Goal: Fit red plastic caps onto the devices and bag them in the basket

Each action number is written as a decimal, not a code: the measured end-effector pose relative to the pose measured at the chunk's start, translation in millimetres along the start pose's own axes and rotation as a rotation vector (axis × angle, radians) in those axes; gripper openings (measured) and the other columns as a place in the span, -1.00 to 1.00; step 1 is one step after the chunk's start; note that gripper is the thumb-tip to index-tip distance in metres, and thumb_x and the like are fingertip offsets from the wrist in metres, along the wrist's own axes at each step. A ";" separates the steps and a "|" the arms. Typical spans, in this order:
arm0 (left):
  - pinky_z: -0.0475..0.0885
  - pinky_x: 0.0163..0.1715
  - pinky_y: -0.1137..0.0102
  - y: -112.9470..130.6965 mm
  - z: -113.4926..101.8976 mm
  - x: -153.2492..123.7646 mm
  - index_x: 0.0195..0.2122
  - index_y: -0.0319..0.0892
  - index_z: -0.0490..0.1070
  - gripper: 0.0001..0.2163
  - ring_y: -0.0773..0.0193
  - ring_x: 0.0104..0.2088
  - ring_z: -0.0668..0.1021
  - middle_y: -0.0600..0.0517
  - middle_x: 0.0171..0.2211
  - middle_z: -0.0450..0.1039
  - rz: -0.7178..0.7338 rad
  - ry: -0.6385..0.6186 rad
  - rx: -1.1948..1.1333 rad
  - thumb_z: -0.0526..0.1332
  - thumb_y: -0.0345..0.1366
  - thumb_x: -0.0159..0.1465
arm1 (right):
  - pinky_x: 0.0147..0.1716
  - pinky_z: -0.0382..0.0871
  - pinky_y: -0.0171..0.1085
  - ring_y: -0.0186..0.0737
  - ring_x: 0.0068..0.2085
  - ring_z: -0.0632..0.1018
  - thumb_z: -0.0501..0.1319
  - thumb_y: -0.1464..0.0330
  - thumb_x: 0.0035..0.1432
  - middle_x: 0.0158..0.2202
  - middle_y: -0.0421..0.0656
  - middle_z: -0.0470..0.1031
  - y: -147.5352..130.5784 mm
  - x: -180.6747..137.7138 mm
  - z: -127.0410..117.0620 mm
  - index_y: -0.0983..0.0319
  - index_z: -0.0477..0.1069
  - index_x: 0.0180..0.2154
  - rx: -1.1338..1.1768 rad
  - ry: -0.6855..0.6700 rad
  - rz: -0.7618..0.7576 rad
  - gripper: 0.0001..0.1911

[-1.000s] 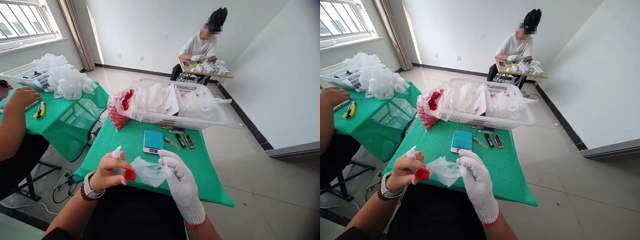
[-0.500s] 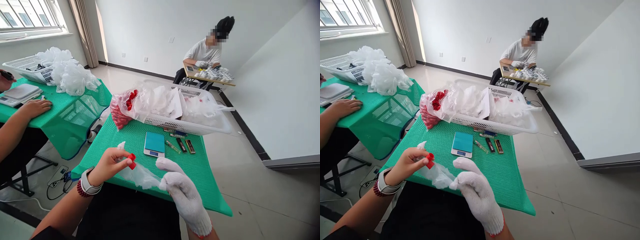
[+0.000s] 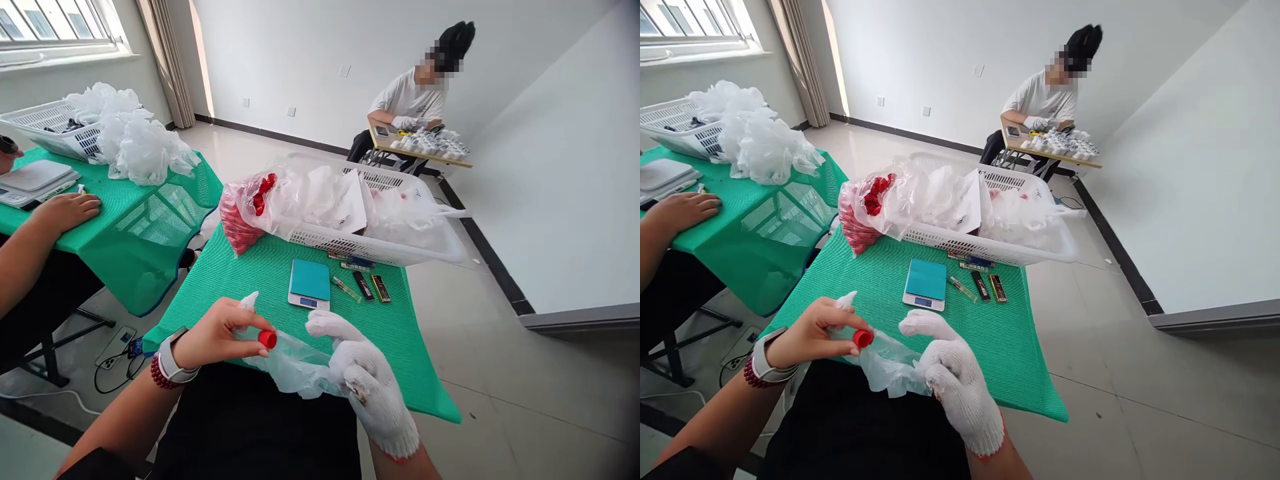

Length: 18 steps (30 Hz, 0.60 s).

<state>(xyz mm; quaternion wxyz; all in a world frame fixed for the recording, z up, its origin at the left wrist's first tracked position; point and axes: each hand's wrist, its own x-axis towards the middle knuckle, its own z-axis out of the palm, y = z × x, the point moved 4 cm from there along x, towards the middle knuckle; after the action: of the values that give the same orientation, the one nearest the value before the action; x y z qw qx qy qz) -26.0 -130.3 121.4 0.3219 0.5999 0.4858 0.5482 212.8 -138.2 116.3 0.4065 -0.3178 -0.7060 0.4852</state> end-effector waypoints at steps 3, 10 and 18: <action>0.42 -0.45 0.39 5.4 1.6 4.2 -0.24 -0.17 0.61 -0.58 0.22 -0.45 0.51 -0.06 -0.47 0.57 0.038 -0.055 0.052 0.35 0.11 0.14 | 0.23 0.27 0.00 0.02 0.25 0.39 0.08 0.13 0.35 0.17 -0.11 0.44 -5.0 3.5 3.1 0.20 0.34 -0.50 0.008 -0.025 -0.003 -0.58; 0.21 -0.57 0.48 16.6 -7.7 14.2 -0.20 -0.16 0.49 -0.74 0.40 -0.59 0.29 0.11 -0.53 0.34 0.182 -0.330 0.131 0.35 -0.09 0.23 | 0.23 0.30 -0.04 -0.08 0.27 0.38 0.16 0.39 0.31 0.23 -0.12 0.35 -15.6 14.8 3.9 0.15 0.38 -0.27 -0.084 -0.104 0.014 -0.94; 0.39 -0.42 0.50 26.0 32.6 -6.9 0.26 -0.04 0.16 -0.45 0.39 -0.49 0.46 0.08 -0.34 0.48 0.407 -0.255 0.055 0.26 -0.01 0.32 | 0.16 0.39 -0.10 -0.09 0.19 0.48 0.16 0.33 0.34 0.14 -0.09 0.49 -21.0 42.3 23.8 0.15 0.49 -0.18 -0.153 0.058 0.020 -0.87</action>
<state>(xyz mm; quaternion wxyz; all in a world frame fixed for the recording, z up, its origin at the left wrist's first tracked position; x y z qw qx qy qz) 12.1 -140.3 136.7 0.2472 0.7581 0.3252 0.5083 170.8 -119.5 142.7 0.3962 -0.3687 -0.7259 0.4243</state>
